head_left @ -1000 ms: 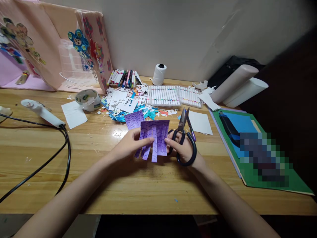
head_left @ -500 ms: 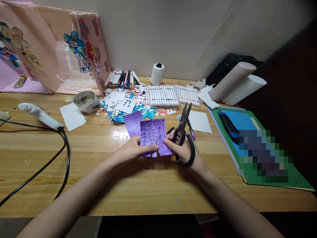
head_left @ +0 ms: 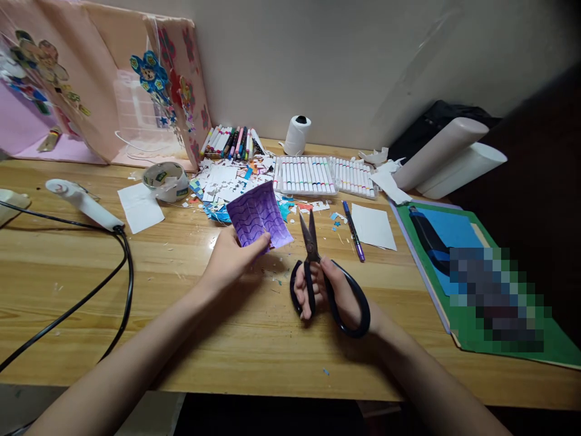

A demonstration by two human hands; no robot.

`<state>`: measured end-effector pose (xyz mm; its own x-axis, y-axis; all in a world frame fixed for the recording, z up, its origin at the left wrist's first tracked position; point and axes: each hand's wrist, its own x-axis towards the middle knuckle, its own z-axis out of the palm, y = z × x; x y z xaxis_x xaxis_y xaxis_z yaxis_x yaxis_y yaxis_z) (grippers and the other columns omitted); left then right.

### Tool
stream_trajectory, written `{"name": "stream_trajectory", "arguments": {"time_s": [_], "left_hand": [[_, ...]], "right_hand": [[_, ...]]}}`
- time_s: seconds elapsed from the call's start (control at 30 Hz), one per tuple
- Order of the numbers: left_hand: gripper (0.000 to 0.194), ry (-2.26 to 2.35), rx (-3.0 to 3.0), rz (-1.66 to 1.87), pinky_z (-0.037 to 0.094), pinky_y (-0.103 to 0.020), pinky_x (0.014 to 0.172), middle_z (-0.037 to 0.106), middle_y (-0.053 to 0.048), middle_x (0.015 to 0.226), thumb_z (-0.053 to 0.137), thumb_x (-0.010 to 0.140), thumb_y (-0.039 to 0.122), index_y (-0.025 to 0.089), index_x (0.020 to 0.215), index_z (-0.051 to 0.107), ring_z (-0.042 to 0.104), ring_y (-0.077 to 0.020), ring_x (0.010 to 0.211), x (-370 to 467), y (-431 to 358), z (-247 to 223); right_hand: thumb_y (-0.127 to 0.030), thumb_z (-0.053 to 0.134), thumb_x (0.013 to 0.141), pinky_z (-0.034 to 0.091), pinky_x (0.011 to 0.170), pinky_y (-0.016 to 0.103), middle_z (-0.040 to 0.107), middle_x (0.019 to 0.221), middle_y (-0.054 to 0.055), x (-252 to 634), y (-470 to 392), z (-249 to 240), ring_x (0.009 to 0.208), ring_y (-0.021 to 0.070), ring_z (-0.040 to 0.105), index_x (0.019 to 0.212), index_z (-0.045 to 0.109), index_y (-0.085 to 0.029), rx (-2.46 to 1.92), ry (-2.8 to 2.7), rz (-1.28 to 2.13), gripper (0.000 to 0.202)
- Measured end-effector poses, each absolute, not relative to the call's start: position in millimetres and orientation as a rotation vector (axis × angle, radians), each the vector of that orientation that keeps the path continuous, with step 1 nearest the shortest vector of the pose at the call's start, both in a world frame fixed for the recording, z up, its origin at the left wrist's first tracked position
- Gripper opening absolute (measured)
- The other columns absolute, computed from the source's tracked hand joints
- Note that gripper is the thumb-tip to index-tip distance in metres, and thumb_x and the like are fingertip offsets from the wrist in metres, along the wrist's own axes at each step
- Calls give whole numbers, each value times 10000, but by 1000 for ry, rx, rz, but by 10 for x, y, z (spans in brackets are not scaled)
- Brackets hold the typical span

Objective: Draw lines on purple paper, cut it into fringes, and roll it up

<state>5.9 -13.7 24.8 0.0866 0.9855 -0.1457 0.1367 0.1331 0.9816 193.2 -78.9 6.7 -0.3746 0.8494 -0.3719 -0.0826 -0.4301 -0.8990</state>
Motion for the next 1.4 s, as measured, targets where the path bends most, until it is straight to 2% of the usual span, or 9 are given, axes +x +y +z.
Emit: {"name": "stream_trajectory", "arguments": {"time_s": [0.1,0.27,0.5,0.67,0.87,1.07,1.23,1.4], "left_hand": [[281,1355,1252,1073,448,-246,570,670,-51,735,731,663,366,115,759,649,573,-141,617,40,-124,307],[211,1316,1304,1092,467,-254,576,672,-39,715,711,675,318,125,742,654,575,-139,610,55,-156,337],[206,1232,1396,1024,430,-240,521,615,-9,611,703,690,321,154,650,591,534,-123,548,86,-196,297],[234,1231,1325,989,426,-244,525,635,-31,630,719,667,348,139,665,613,553,-138,565,76,-176,278],[266,1249,1260,967,437,-247,541,647,-43,661,727,653,369,126,695,627,560,-142,578,81,-165,293],[258,1269,1233,962,445,-250,548,666,-63,677,732,665,367,127,690,643,577,-148,585,69,-153,269],[267,1242,1193,935,450,-265,563,658,-65,677,743,658,374,129,704,649,579,-153,592,49,-145,235],[223,1126,1148,863,457,-268,586,602,-12,610,748,633,317,145,681,615,533,-124,545,69,-165,248]], "right_hand": [[-842,268,762,453,502,249,529,630,-7,1927,-881,125,473,109,544,849,508,-162,-1167,-1238,1991,727],[-824,277,782,411,499,230,460,629,-28,1911,-959,211,468,81,477,836,478,-164,-1180,-1379,2015,693],[-826,294,772,406,477,221,451,612,-38,1888,-944,206,454,74,460,816,461,-174,-1207,-1404,1999,674],[-805,328,782,394,424,200,429,565,-53,1863,-945,172,411,63,436,753,460,-184,-1192,-1362,1994,636],[-839,358,737,343,335,161,407,506,-71,1827,-946,74,340,47,419,695,432,-181,-1180,-1341,1945,663],[-814,405,744,315,317,150,381,492,-82,1807,-955,58,323,42,409,670,419,-187,-1239,-1314,1928,632],[-865,322,714,336,349,169,399,522,-71,1835,-969,124,358,51,399,726,432,-186,-1217,-1380,1929,688],[-842,205,767,430,452,205,452,582,-39,1856,-979,101,429,68,465,753,430,-183,-1118,-1456,1916,696]]}}
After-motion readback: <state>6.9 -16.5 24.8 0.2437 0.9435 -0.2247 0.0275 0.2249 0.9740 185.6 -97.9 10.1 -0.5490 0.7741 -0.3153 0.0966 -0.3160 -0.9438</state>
